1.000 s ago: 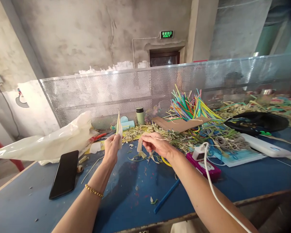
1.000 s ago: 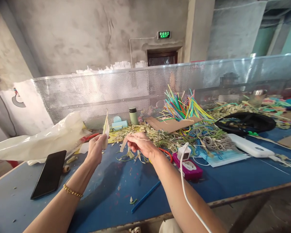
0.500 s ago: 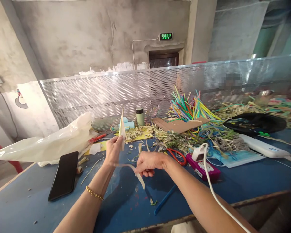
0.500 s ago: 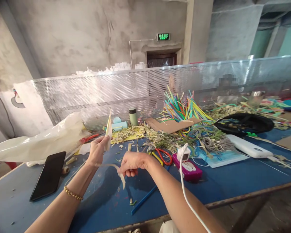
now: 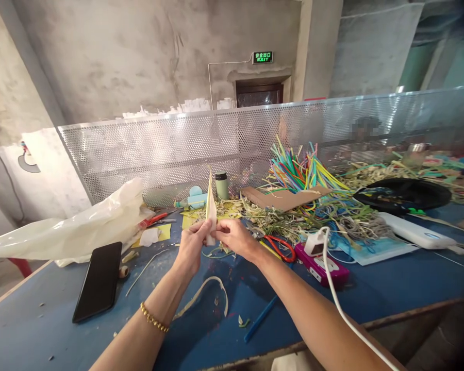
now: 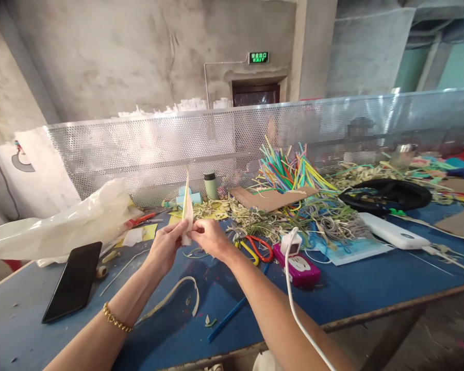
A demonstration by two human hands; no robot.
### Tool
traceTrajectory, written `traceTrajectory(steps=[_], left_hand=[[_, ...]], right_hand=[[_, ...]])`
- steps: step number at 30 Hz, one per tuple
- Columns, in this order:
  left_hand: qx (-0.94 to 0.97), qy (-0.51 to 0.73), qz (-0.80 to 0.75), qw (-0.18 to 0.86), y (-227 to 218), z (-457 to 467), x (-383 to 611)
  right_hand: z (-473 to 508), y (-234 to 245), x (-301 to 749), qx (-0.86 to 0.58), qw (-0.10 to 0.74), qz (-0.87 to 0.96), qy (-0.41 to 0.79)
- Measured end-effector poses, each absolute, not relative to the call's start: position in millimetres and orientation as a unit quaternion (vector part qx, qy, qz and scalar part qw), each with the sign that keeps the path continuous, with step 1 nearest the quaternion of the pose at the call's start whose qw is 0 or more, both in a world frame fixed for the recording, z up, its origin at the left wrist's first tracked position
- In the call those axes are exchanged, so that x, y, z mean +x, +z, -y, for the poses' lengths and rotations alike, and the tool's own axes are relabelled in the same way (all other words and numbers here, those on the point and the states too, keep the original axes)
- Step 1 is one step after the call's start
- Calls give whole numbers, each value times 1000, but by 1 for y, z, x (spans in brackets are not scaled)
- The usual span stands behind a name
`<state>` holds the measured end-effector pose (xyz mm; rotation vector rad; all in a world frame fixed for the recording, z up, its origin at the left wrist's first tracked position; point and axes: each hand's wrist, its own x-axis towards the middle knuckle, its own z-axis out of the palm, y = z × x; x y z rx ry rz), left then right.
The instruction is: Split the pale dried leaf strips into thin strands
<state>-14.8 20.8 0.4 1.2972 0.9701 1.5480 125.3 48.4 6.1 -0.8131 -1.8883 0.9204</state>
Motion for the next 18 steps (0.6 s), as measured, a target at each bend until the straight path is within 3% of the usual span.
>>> traceTrajectory(steps=[6,12,18], left_hand=[[574,586,-413,396,7,-23,-23],[582,562,-405,426,10,-24,-28],[622,537,-437,366,4,-28,-27]], right_hand=[[-49,7,128,-340,437,751,359],[-47,13,130,-366,421,767,318],[-50,13,129,-392,431,790,194]])
